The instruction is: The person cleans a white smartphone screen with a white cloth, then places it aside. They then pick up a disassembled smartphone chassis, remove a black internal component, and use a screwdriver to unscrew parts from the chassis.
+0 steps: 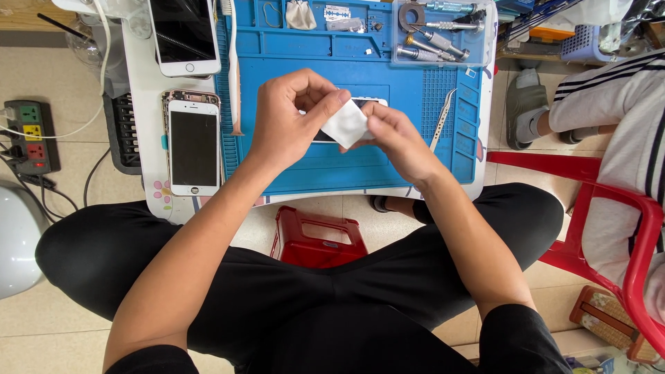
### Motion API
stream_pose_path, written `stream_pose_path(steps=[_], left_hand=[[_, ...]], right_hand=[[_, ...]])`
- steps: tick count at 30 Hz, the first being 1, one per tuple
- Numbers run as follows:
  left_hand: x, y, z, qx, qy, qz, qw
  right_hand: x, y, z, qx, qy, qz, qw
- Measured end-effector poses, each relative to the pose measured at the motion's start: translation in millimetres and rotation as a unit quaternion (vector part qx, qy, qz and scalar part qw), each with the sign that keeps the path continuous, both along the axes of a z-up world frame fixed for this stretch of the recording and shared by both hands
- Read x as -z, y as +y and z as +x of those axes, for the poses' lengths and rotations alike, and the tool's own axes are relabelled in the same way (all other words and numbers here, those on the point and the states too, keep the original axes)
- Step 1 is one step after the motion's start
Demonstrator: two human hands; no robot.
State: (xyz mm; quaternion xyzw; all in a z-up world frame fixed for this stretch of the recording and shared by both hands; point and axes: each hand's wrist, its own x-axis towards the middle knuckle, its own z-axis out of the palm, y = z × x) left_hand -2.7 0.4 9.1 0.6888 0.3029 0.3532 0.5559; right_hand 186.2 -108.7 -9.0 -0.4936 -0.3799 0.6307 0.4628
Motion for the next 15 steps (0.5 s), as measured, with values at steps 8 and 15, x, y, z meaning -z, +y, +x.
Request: stream_pose_path(steps=[8,15], left_hand=[[-1.5,6.4,-2.2,0.018,-0.034,-0.012,0.999],[7.3,3.0,-5.0,-0.019,0.029,-0.007,0.999]], right_hand=[[13.3,0.3,-4.8,0.027,-0.091,0.082,0.992],[-32.1,-1.1,-10.1,-0.012,-0.271,0.197,0.942]])
